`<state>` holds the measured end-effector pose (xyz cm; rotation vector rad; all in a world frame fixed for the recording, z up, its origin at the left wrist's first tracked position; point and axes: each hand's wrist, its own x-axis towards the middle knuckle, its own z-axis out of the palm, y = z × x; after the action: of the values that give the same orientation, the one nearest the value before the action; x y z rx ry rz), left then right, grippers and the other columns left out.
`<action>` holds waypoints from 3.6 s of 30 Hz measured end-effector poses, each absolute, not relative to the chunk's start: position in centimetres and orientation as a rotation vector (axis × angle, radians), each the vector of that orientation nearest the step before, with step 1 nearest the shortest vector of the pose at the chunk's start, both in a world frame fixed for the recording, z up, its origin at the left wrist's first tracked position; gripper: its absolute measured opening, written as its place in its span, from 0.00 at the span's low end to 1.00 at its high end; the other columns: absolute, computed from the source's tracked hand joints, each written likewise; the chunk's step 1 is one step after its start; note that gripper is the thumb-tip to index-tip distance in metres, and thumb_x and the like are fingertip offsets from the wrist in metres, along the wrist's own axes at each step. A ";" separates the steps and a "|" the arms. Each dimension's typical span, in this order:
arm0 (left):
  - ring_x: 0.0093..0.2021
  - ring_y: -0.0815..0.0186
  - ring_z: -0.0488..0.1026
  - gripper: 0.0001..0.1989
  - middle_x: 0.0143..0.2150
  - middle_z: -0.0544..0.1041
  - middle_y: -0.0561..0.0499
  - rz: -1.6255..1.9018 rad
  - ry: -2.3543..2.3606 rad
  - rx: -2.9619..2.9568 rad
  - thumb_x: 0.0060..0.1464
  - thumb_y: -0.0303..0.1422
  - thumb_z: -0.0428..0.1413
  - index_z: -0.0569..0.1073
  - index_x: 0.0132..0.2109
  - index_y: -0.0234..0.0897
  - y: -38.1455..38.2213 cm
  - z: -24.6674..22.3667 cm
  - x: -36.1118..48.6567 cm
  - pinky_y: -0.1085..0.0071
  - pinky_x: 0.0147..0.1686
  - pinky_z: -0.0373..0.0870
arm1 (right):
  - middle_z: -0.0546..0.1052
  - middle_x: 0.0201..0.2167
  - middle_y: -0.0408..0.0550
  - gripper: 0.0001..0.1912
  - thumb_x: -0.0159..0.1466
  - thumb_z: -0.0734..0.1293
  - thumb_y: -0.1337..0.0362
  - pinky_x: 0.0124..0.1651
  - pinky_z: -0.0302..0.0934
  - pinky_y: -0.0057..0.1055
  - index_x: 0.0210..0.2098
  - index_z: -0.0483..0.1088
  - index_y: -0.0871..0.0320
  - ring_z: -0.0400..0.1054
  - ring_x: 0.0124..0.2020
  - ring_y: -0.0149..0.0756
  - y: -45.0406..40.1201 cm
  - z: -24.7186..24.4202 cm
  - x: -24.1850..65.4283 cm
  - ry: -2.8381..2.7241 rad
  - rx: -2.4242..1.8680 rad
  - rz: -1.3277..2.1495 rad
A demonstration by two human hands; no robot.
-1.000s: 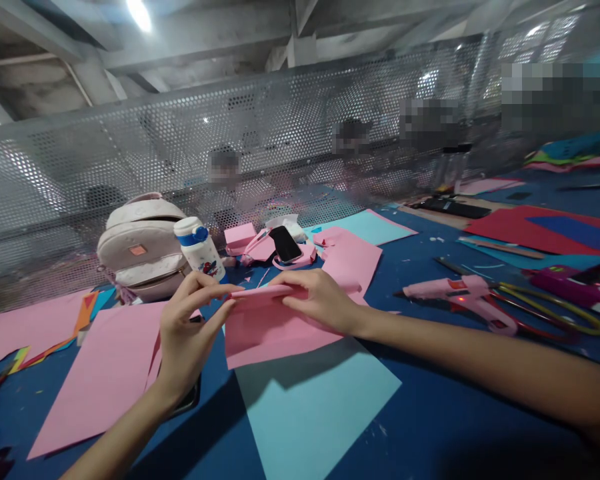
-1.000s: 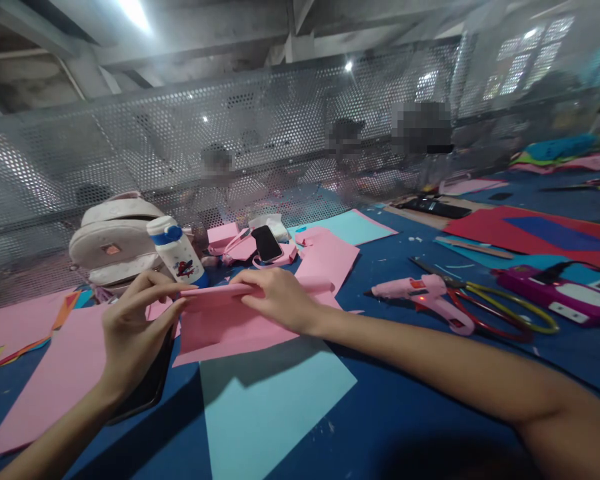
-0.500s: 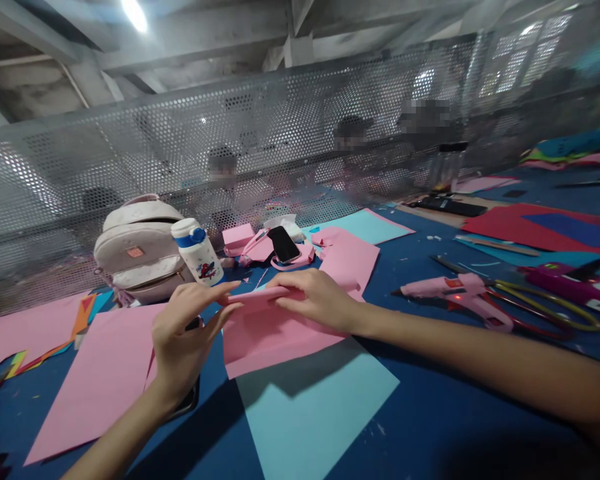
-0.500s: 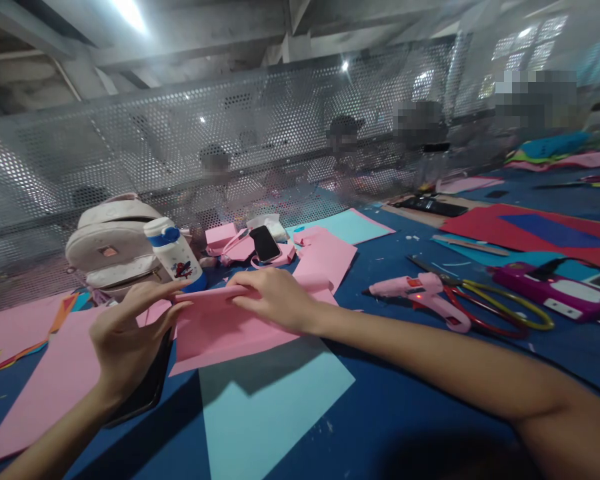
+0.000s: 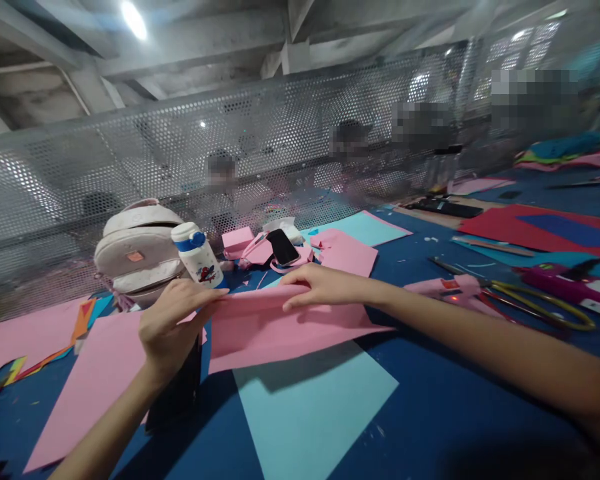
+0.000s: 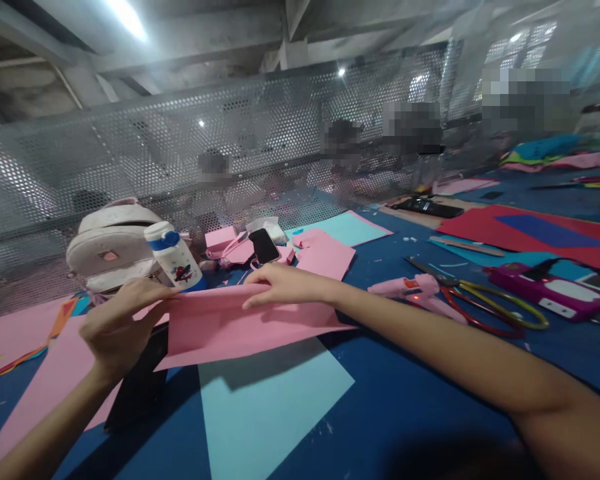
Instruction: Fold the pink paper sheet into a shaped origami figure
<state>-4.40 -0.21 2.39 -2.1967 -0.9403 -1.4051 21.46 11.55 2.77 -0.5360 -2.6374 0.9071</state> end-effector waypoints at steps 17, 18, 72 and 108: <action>0.35 0.65 0.75 0.04 0.38 0.82 0.52 -0.816 -1.055 -2.300 0.62 0.28 0.58 0.76 0.44 0.36 -0.6 0.8 -1.2 0.66 0.42 0.64 | 0.73 0.25 0.41 0.07 0.62 0.69 0.61 0.28 0.42 0.28 0.30 0.71 0.57 0.64 0.27 0.32 7.9 2.2 21.5 -2.800 -0.790 0.227; 0.33 0.66 0.74 0.04 0.36 0.82 0.53 -0.839 -1.065 -2.313 0.62 0.28 0.57 0.76 0.44 0.36 -0.7 0.6 -0.9 0.67 0.41 0.65 | 0.73 0.24 0.41 0.07 0.62 0.69 0.60 0.27 0.41 0.28 0.31 0.71 0.56 0.64 0.27 0.32 7.6 2.1 21.4 -2.804 -0.781 0.206; 0.31 0.64 0.76 0.10 0.29 0.80 0.48 -0.676 -1.647 -2.493 0.60 0.28 0.55 0.83 0.37 0.40 -0.8 0.4 -1.1 0.74 0.29 0.67 | 0.82 0.40 0.47 0.14 0.71 0.60 0.61 0.37 0.57 0.29 0.46 0.77 0.55 0.75 0.38 0.37 8.8 1.0 20.8 -2.824 -0.463 0.393; 0.26 0.66 0.73 0.15 0.23 0.78 0.52 -1.323 -1.940 -2.386 0.52 0.41 0.61 0.80 0.26 0.35 -0.3 4.9 -5.8 0.77 0.26 0.66 | 0.72 0.22 0.42 0.11 0.62 0.66 0.62 0.29 0.52 0.27 0.27 0.75 0.62 0.61 0.24 0.28 12.5 4.2 23.2 -2.631 -0.606 0.803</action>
<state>-5.82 -0.28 4.90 -2.3858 -1.9401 -1.3233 23.24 12.53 4.21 -0.6056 -2.6310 0.8025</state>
